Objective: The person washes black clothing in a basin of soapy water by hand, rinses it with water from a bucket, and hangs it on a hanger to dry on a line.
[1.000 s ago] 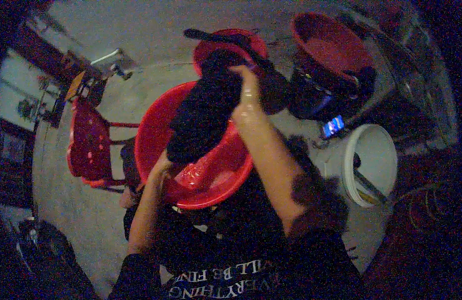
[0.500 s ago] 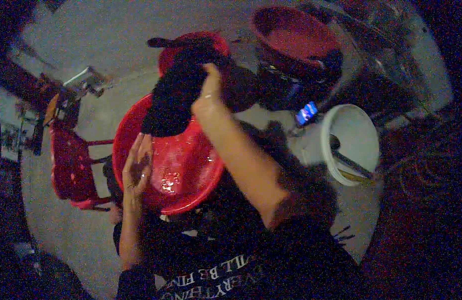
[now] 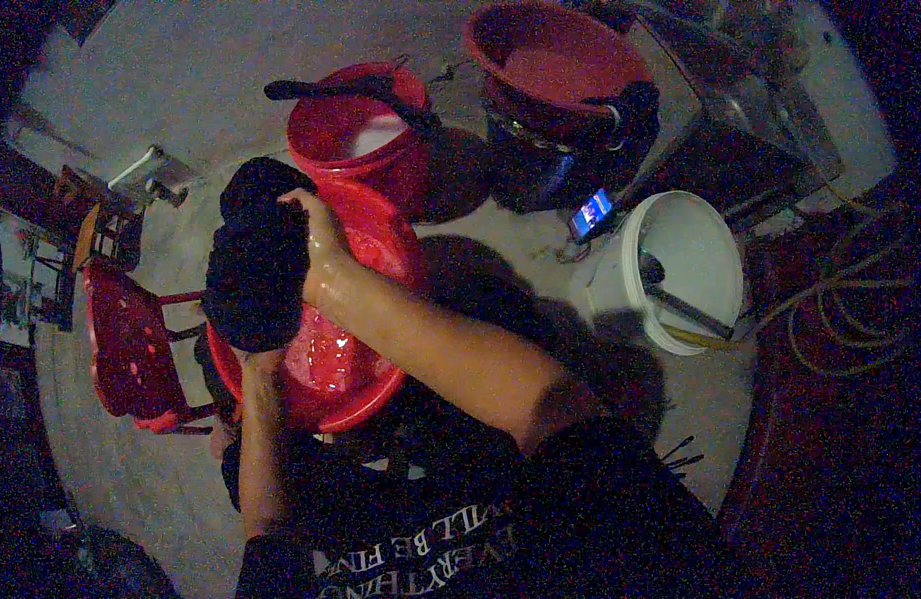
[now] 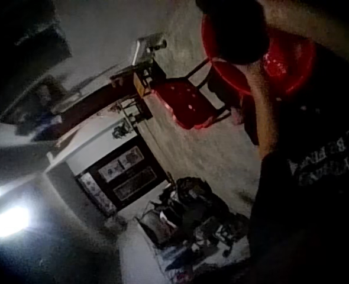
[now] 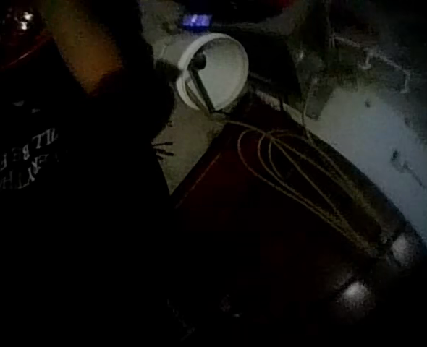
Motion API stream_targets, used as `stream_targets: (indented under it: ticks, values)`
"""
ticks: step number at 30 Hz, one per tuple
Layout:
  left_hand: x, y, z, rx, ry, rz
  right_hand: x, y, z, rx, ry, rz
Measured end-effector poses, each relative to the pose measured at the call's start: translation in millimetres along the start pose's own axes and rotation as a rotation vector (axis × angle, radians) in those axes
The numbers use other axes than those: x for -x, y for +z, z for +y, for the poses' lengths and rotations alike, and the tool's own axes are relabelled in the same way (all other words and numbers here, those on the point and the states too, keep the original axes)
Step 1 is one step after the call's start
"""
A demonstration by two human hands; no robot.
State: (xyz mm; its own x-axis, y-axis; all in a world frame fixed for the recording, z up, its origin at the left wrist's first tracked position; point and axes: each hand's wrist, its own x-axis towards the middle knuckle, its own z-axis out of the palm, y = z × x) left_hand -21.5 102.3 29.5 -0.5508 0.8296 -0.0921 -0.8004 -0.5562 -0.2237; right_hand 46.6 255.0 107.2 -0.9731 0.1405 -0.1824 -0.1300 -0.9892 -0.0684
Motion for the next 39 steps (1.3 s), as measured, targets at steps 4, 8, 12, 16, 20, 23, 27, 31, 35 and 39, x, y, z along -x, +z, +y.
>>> stream_targets:
  ticks: [4,8,12,16,20,23,27,31,35,39]
  values:
    - [3.1,21.8,13.2,-0.689,0.193,0.008,-6.0,2.8,-2.5,0.133,-0.036,0.086]
    - [-3.2,22.0,12.1,-0.844,0.151,0.354,-8.6,4.5,-1.9,0.466,-0.162,0.14]
    - [-7.5,-14.4,34.3,-1.029,0.076,0.48,0.0,1.7,18.8,1.07,-0.302,0.106]
    - [-0.6,-52.0,81.9,-1.258,0.04,0.653,0.4,-5.3,32.0,1.32,-0.174,-0.33]
    - [10.4,-72.1,89.2,-1.428,-0.064,0.781,6.5,-17.2,45.3,1.762,-0.062,-0.507]
    - [4.1,-78.7,83.1,-1.472,-0.084,0.763,1.7,-34.6,46.7,1.586,-0.015,-0.217]
    - [-5.1,-51.8,52.9,-1.17,-0.082,0.622,-18.4,-31.8,20.8,1.151,-0.133,0.256]
    - [10.8,20.9,4.2,-1.038,0.07,0.39,-40.1,-42.4,-17.6,0.424,-0.158,0.416]
    - [7.1,30.5,15.8,-1.027,0.181,0.227,-53.7,-58.5,-39.2,0.311,-0.292,0.267]
    - [13.5,43.0,-5.1,-1.577,0.459,0.19,-47.6,-52.4,-32.2,0.359,-0.313,0.3]
